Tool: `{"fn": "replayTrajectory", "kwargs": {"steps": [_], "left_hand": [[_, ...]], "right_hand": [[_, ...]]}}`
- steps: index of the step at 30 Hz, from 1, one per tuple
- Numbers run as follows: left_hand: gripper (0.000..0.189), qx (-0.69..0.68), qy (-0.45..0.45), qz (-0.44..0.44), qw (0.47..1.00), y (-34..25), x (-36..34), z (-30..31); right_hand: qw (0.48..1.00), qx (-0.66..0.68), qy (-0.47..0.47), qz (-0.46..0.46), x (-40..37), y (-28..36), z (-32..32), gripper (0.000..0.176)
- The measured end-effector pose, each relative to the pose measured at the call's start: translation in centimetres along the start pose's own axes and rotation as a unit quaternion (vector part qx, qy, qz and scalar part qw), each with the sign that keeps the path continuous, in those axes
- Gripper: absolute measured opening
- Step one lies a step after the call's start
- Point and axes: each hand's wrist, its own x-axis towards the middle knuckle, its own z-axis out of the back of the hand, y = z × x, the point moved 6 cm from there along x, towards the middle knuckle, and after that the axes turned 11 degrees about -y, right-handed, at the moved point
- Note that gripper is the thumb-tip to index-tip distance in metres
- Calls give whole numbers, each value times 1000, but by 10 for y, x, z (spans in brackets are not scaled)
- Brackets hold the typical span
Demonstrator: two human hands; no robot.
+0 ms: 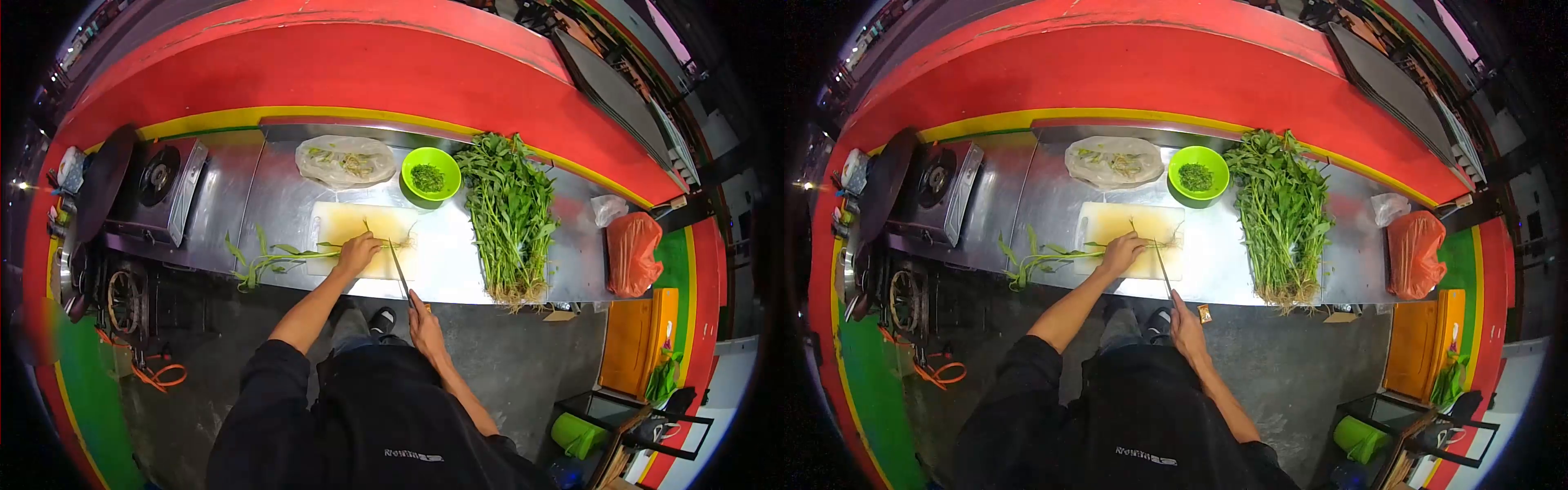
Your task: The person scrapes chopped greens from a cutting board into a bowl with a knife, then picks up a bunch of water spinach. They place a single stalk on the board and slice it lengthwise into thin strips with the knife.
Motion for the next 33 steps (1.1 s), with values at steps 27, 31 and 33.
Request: {"fn": "replayTrajectory", "kwargs": {"steps": [27,31,33], "left_hand": [[9,3,20,2,1000,5,7,-3],[9,9,27,1,1000,2,8,-2],[12,24,24,-10,999,2,8,-3]], "right_hand": [[991,-84,30,97,16,-21,-44,59],[990,-98,39,90,19,-21,-44,60],[993,-87,41,74,18,-21,-42,60]]}}
